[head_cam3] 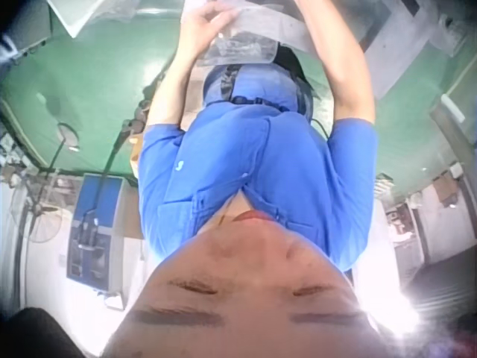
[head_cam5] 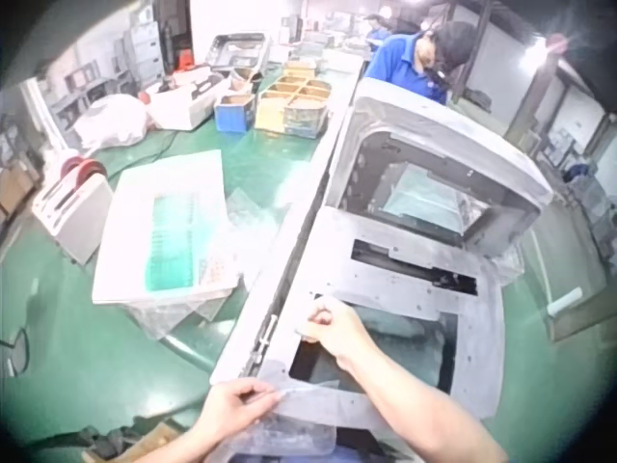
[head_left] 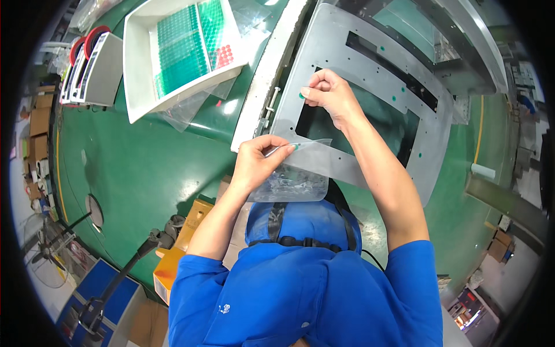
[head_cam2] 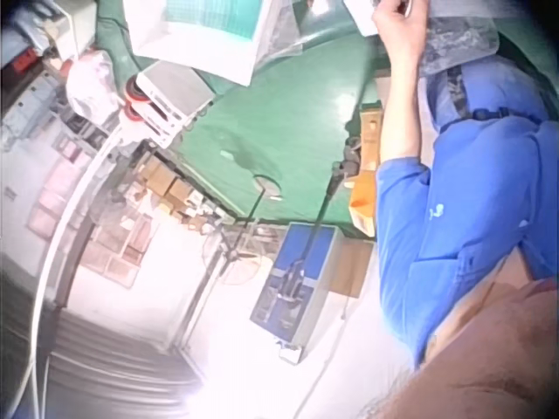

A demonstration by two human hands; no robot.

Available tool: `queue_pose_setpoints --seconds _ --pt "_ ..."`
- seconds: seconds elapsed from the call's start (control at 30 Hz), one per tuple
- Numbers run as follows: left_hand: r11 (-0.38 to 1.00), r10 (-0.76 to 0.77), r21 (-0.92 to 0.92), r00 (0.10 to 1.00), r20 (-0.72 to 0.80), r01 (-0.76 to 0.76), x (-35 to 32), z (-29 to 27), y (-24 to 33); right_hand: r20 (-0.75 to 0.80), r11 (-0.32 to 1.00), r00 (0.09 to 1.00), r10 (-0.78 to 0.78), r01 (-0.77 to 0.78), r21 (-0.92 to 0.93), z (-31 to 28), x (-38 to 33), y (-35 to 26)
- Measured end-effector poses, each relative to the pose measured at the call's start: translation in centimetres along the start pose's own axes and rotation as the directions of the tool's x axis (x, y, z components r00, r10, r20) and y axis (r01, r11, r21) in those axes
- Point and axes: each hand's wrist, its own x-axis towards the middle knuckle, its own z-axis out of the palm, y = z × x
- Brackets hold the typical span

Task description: Applying small green adhesive labels to specified locations on a metal chassis.

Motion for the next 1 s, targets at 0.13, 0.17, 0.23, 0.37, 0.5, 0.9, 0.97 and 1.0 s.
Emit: queue_pose_setpoints --seconds 0.13,0.17,0.23,0.37,0.5,0.9,0.97,1.0 --pt "0.997 0.063 0.037 0.997 -0.045 -0.061 -0.2 0.5 -0.3 0.041 0.989 0.997 0.070 -0.074 0.130 -0.8 -0.5 0.4" --pt "0.997 0.066 0.047 0.996 -0.057 -0.063 -0.3 0.7 -0.2 0.031 0.989 0.997 0.068 -0.071 0.129 -0.8 -0.6 0.3" --pt "0.995 0.087 0.056 0.993 -0.085 -0.082 -0.5 0.9 -0.3 0.012 0.990 0.998 0.066 -0.067 0.124 -0.6 -0.9 0.1" --pt "0.993 0.112 0.044 0.984 -0.138 -0.107 -0.8 1.3 -0.9 -0.074 0.992 0.996 0.056 -0.048 0.115 0.3 -1.1 0.3" --pt "0.995 0.095 0.031 0.979 -0.178 -0.091 -1.2 1.7 -0.8 -0.113 0.986 0.982 0.154 -0.145 0.085 1.2 -0.7 0.7" --pt "0.973 0.135 0.193 0.991 -0.020 -0.129 -6.0 0.3 -5.5 -0.040 0.728 0.949 -0.312 0.212 -0.652 -6.9 -12.1 4.4" --pt "0.936 0.144 0.318 0.989 0.038 -0.148 -6.7 0.8 -6.8 -0.052 0.462 0.821 -0.568 0.265 -0.846 -7.2 -15.0 5.9" --pt "0.924 0.153 0.343 0.985 0.077 -0.170 -6.9 0.9 -7.7 -0.075 0.484 0.858 -0.508 0.212 -0.849 -6.9 -15.6 5.9"
